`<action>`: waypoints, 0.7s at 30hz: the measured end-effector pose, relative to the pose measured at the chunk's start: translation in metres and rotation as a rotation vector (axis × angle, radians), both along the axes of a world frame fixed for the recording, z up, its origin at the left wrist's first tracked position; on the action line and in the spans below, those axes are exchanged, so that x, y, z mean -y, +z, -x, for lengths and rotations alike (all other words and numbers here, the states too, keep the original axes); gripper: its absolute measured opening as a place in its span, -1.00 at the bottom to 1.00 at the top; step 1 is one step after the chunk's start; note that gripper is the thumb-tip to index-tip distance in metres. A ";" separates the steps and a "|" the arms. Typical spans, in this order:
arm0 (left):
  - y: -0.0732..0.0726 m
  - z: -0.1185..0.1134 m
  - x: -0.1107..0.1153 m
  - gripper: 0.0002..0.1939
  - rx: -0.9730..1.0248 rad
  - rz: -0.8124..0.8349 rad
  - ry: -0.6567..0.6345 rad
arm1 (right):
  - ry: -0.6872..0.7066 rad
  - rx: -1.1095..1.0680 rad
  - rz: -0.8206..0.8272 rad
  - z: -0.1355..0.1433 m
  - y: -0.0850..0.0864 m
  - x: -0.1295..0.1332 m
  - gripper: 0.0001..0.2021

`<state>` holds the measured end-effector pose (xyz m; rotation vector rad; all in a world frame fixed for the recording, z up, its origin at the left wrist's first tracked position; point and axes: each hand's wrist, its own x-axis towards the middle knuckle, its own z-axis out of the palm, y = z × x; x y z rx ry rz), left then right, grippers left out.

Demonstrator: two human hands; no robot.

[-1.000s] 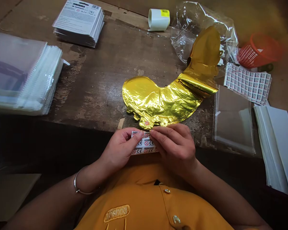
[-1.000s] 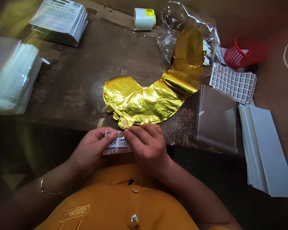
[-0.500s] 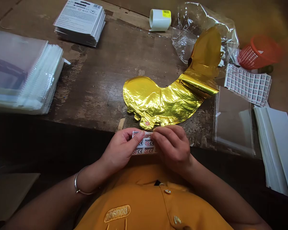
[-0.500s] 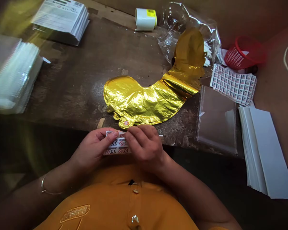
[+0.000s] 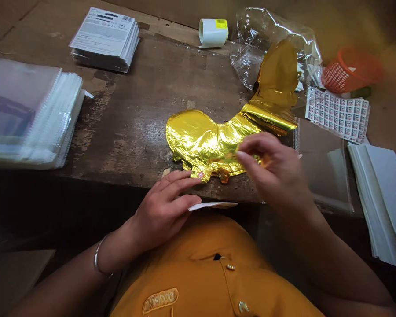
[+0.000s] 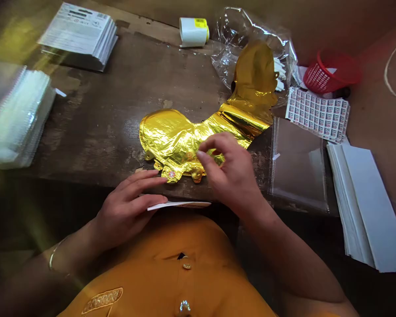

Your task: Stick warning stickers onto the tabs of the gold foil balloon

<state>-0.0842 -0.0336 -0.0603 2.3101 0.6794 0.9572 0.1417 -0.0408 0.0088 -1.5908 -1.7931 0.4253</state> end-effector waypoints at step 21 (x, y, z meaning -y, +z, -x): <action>-0.014 -0.007 -0.019 -0.86 -0.151 -0.188 -0.105 | 0.132 0.113 0.292 0.012 -0.033 -0.037 -0.90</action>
